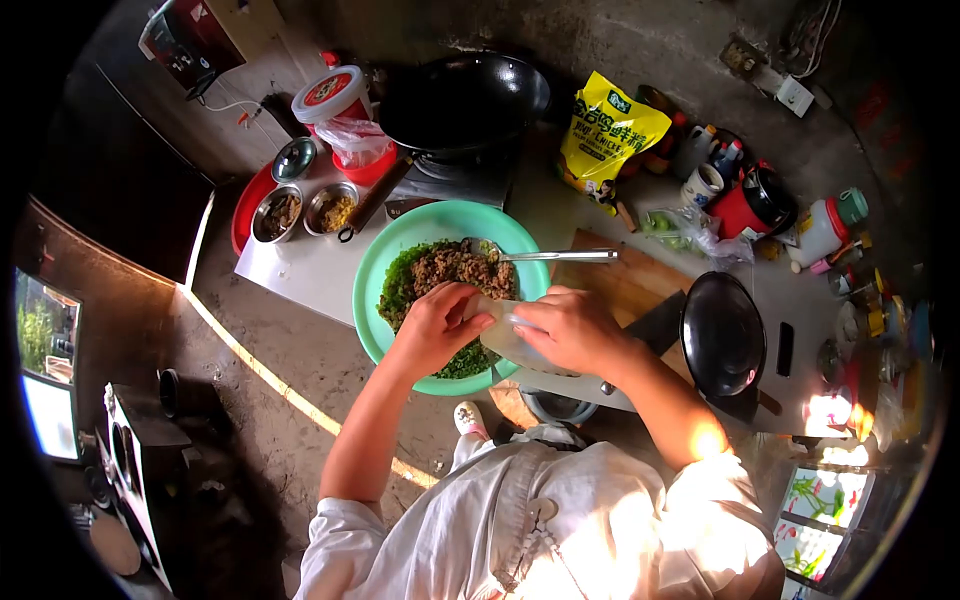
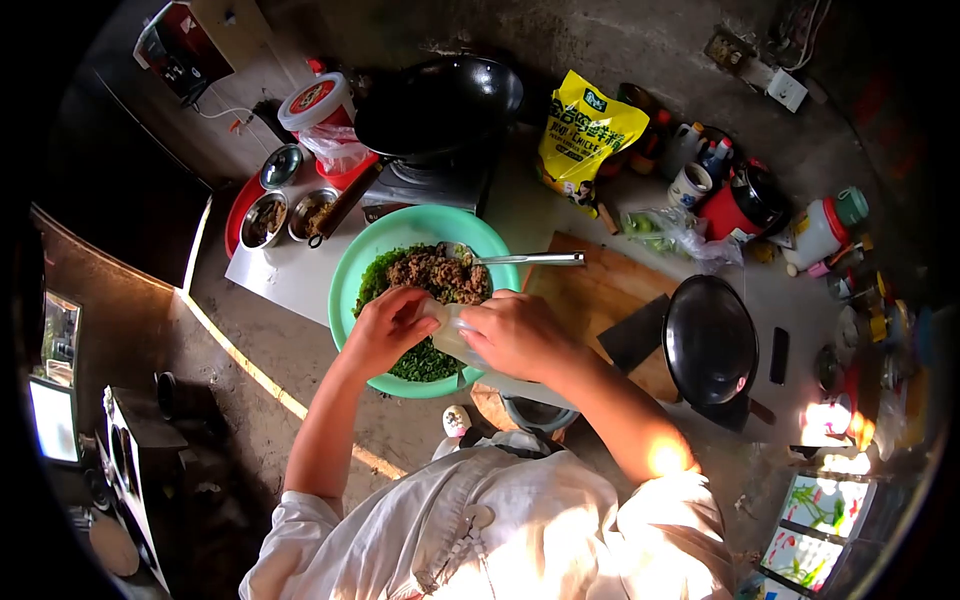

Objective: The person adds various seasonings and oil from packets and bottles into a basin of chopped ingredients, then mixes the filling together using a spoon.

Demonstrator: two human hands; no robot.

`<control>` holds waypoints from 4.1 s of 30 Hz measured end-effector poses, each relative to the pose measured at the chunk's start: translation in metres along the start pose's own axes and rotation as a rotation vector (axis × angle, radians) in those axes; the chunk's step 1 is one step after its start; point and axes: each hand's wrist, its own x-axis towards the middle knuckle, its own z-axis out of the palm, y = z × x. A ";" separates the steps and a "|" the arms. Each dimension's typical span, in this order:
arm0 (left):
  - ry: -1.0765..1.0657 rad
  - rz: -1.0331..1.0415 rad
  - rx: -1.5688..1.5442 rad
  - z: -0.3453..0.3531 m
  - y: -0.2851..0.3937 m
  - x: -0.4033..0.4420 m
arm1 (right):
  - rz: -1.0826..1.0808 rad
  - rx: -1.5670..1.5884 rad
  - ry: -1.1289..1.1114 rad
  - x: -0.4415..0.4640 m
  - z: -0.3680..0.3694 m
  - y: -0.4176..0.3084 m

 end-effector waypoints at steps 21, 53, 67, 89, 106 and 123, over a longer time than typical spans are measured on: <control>-0.040 0.021 0.224 0.089 0.098 0.018 | -0.264 0.379 0.044 -0.048 -0.055 0.102; -0.147 0.183 0.455 0.178 0.136 0.136 | -0.318 0.273 0.135 -0.092 -0.165 0.214; 0.058 0.117 0.422 0.212 0.140 0.174 | -0.304 0.261 0.189 -0.091 -0.173 0.249; -0.088 0.245 0.470 0.235 0.170 0.215 | -0.256 0.280 0.134 -0.095 -0.190 0.295; -0.284 0.410 0.272 0.226 0.159 0.228 | -0.087 0.133 0.304 -0.046 -0.276 0.356; 0.503 -0.424 0.558 0.188 0.087 0.075 | -0.244 -0.434 0.672 0.206 -0.177 0.515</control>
